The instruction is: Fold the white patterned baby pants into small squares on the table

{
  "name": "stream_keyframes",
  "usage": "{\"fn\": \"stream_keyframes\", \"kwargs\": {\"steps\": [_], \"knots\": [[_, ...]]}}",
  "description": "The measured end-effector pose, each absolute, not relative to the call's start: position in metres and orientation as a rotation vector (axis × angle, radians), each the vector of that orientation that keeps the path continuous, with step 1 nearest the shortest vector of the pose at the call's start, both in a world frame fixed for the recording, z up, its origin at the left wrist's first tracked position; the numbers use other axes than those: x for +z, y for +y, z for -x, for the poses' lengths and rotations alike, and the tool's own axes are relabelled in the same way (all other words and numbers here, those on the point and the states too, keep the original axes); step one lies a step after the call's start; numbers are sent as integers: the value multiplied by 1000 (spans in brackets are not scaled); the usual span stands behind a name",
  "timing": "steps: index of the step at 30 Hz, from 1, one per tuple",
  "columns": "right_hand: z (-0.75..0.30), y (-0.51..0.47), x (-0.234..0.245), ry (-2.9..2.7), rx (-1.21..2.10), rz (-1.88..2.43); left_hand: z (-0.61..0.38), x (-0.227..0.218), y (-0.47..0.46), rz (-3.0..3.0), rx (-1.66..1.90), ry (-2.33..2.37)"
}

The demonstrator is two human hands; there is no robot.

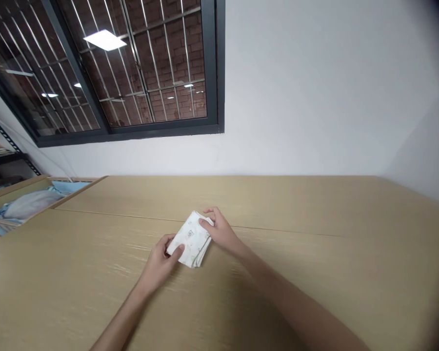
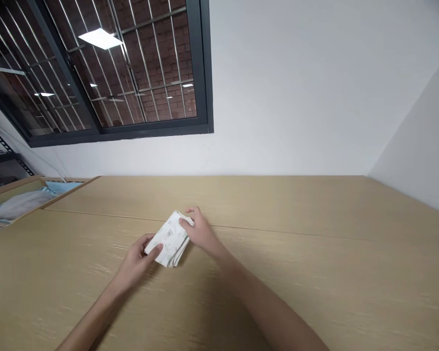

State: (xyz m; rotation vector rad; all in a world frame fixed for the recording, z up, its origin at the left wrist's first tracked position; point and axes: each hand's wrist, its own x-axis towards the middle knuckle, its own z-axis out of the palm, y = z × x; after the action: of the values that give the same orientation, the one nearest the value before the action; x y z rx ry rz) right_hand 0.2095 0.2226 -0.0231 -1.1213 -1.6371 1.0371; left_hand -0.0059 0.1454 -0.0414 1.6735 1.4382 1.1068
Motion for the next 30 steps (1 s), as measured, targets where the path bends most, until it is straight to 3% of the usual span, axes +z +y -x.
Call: {"fn": "stream_keyframes", "kwargs": {"steps": [3, 9, 16, 21, 30], "knots": [[-218, 228, -23, -1558, 1202, 1310, -4, -47, 139, -1548, 1002, 1332], [-234, 234, -33, -1715, 1345, 1290, -12, -52, 129, -1832, 784, 1492], [-233, 233, -40, -1860, 1013, 1307, -14, -47, 126, -2054, 540, 1721], [-223, 208, -14, -2166, 557, 1071, -21, -35, 114, -2341, 643, 1659], [-201, 179, -16, -2552, 991, 630, -47, -43, 88, -2338, 264, 1439]]}}
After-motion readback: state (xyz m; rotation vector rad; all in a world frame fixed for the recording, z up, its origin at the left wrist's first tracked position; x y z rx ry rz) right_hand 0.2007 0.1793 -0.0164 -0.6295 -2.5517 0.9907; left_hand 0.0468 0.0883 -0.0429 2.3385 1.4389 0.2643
